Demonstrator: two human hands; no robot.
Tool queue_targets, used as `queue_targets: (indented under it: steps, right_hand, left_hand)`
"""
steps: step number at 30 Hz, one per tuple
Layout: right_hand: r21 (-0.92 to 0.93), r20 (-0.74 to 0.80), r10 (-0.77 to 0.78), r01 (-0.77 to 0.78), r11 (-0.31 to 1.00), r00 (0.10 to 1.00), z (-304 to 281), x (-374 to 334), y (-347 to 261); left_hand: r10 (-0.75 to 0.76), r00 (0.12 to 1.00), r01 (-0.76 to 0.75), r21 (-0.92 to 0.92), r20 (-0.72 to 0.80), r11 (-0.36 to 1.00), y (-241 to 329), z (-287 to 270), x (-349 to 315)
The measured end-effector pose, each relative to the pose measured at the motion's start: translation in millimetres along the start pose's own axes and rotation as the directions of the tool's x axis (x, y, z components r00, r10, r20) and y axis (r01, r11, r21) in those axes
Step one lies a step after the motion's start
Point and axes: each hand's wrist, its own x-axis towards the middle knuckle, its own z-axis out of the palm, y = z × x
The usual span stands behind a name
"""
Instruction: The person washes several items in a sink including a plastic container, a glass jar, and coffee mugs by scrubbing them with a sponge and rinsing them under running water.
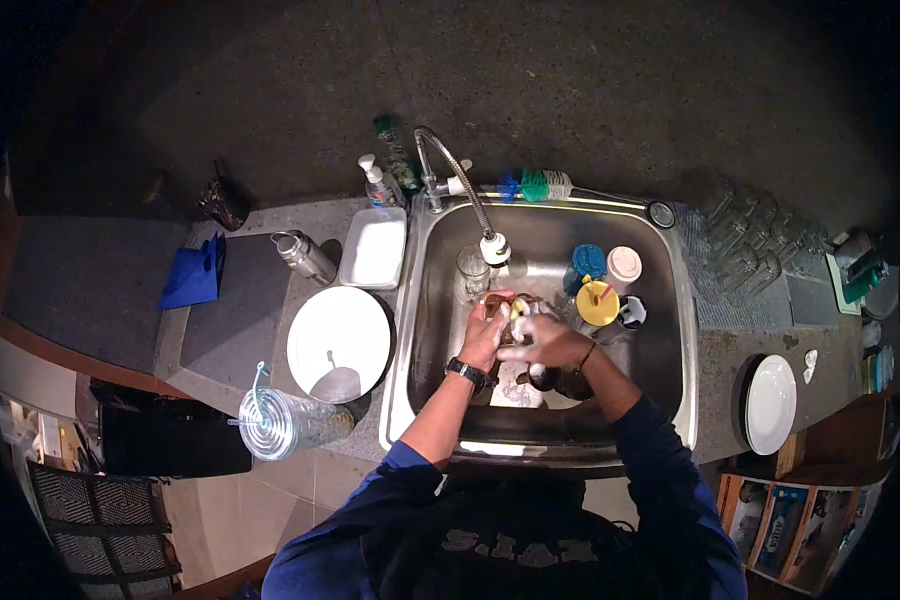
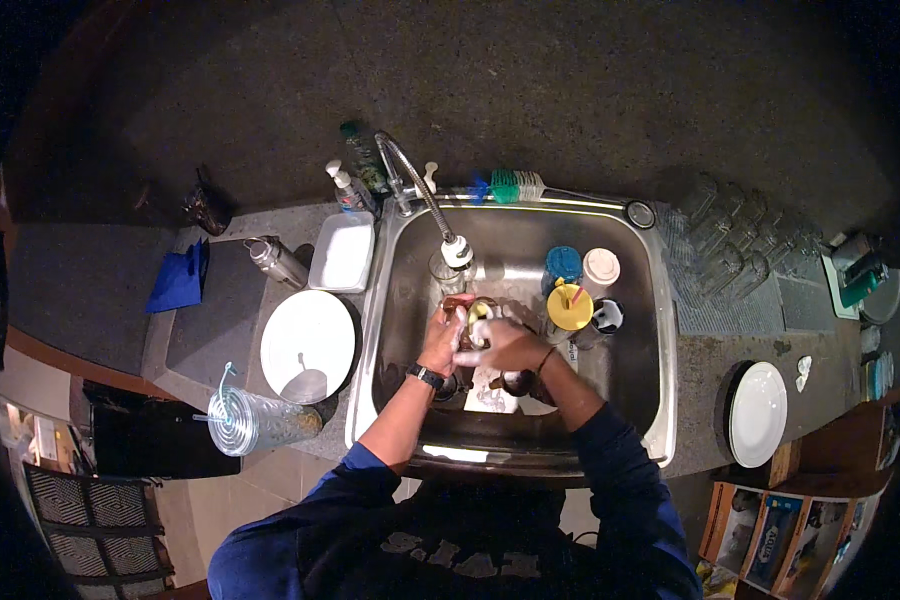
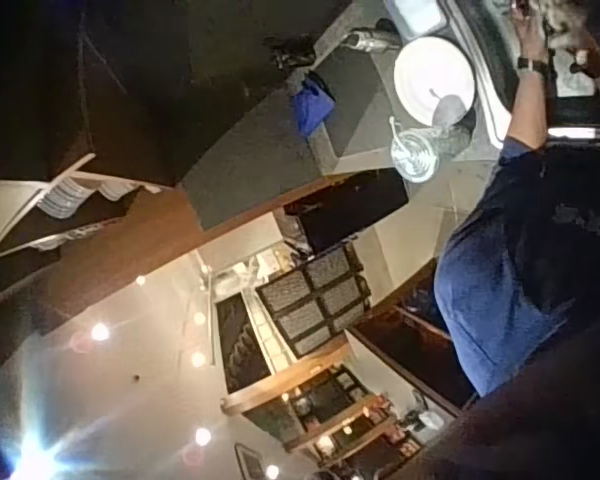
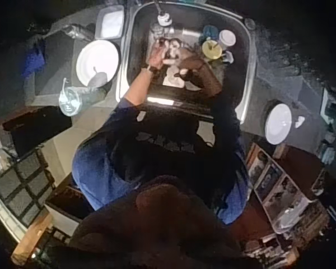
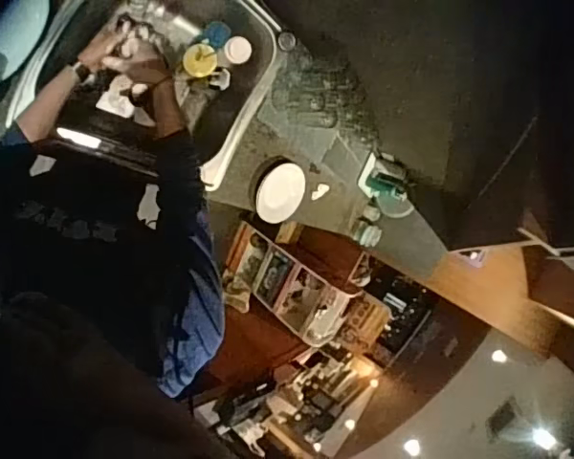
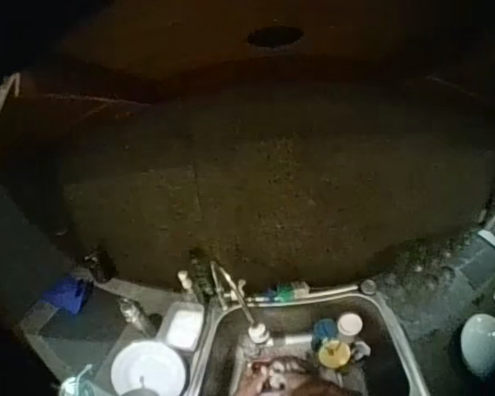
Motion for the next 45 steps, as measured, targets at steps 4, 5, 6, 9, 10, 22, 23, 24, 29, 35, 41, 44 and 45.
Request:
queue_targets:
  steps: [4, 5, 6, 9, 10, 22, 23, 24, 29, 35, 41, 44, 45]
  right_hand:
    - [0.797, -0.42, 0.025, 0.355, 0.488, 0.907, 46, 8, 23]
    - [0.545, -0.504, -0.024, 0.34, 0.766, 0.863, 50, 3, 21]
    - [0.226, -0.559, -0.112, 0.281, 0.933, 0.822, 49, 0, 12]
    - [-0.206, -0.463, -0.182, 0.094, 0.974, 0.868, 37, -13, 12]
    - [-0.27, -0.444, -0.216, 0.1, 0.958, 0.87, 35, -16, 16]
    - [-0.746, -0.228, -0.445, 0.138, 0.651, 0.866, 30, -38, 45]
    - [-0.742, -0.183, -0.436, 0.168, 0.65, 0.881, 18, -40, 27]
    - [-0.624, -0.279, -0.399, 0.151, 0.767, 0.874, 19, -40, 9]
    - [-0.162, -0.317, -0.168, 0.121, 0.979, 0.933, 23, -38, -12]
    - [0.396, -0.096, -0.298, 0.311, 0.864, 0.95, 21, -32, 82]
    - [-0.627, 0.012, 0.045, -0.027, 0.778, 0.999, 3, -40, -10]
    - [-0.362, -0.521, -0.181, -0.024, 0.932, 0.834, 28, -37, -15]
    - [-0.567, -0.497, -0.265, -0.077, 0.82, 0.826, 59, -25, 36]
  left_hand:
    - [0.107, 0.994, -0.106, 0.066, -0.011, 0.992, -22, -2, 18]
    - [0.069, 0.997, -0.068, 0.028, -0.038, 0.997, -19, 2, 15]
    - [0.077, 0.996, -0.075, 0.079, -0.034, 0.994, -17, -6, 17]
    - [-0.256, 0.967, 0.254, -0.09, -0.011, 0.963, 6, 0, 4]
    - [-0.225, 0.974, 0.224, -0.143, 0.006, 0.964, 1, 1, 2]
    - [-0.526, 0.83, 0.543, -0.048, 0.187, 0.838, 40, 3, 8]
    - [-0.575, 0.805, 0.582, -0.001, 0.147, 0.813, 35, -3, 11]
    - [-0.535, 0.839, 0.533, 0.046, 0.101, 0.845, 35, 3, 9]
    - [-0.181, 0.974, 0.17, 0.091, 0.138, 0.981, 17, -2, 13]
    - [-0.734, 0.555, 0.747, 0.154, 0.391, 0.647, 45, -10, 18]
    - [-0.524, 0.85, 0.521, 0.067, 0.052, 0.851, 46, 8, 10]
    - [-0.001, 1.0, -0.007, 0.362, 0.023, 0.932, 15, 13, 8]
    - [0.224, 0.97, -0.241, 0.468, 0.093, 0.85, 12, 21, 7]
